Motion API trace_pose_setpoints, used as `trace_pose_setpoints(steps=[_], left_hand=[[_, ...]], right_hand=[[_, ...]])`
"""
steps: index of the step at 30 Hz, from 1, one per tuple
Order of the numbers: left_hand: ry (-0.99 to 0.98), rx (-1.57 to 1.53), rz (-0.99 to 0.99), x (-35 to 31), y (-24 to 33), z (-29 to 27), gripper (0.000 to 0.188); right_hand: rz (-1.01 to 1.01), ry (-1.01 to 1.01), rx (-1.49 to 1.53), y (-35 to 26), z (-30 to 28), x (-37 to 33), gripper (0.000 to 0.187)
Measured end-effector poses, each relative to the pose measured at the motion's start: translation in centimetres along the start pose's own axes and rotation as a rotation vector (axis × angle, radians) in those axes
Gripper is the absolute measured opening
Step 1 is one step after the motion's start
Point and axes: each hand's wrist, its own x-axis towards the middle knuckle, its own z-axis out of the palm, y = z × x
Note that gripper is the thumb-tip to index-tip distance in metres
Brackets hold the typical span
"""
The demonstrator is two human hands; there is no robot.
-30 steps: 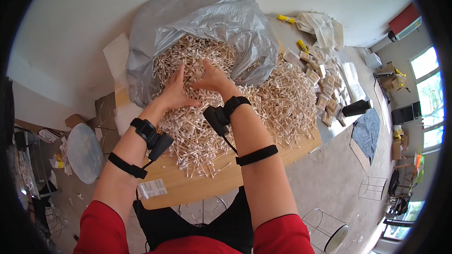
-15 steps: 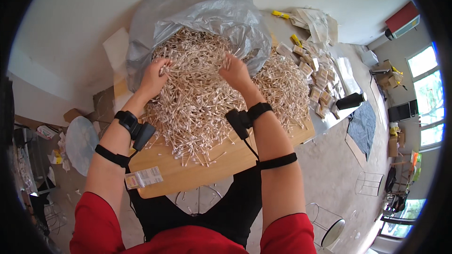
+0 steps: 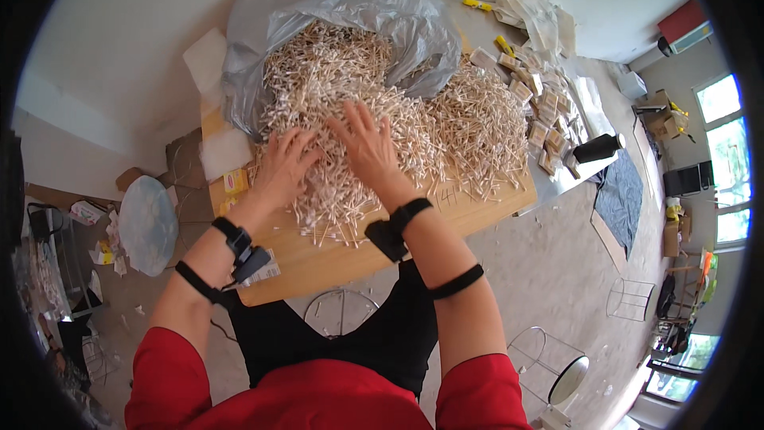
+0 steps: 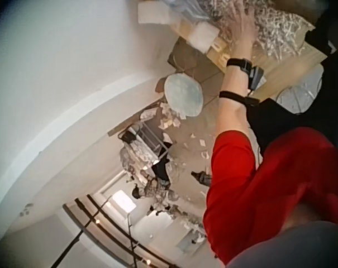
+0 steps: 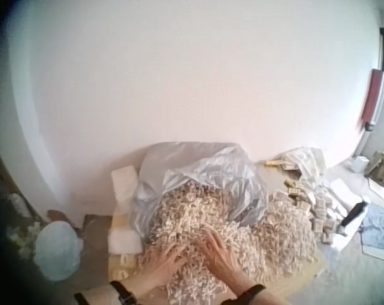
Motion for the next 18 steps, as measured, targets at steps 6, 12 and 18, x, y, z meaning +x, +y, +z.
trace_pose_setpoints(steps=[6,12,18], left_hand=[[0.097,-0.137,-0.049,2.4,-2.4,0.3,0.039],[0.033,-0.078,0.008,-2.6,-0.9,0.6,0.047],[-0.187,-0.031,-0.048,-4.0,1.4,0.8,0.064]], right_hand=[[0.143,0.209,0.147,3.8,-0.8,3.0,0.048],[-0.099,0.249,0.331,-2.2,0.2,-3.8,0.025],[0.125,0.097,0.189,-2.7,1.5,-5.1,0.038]])
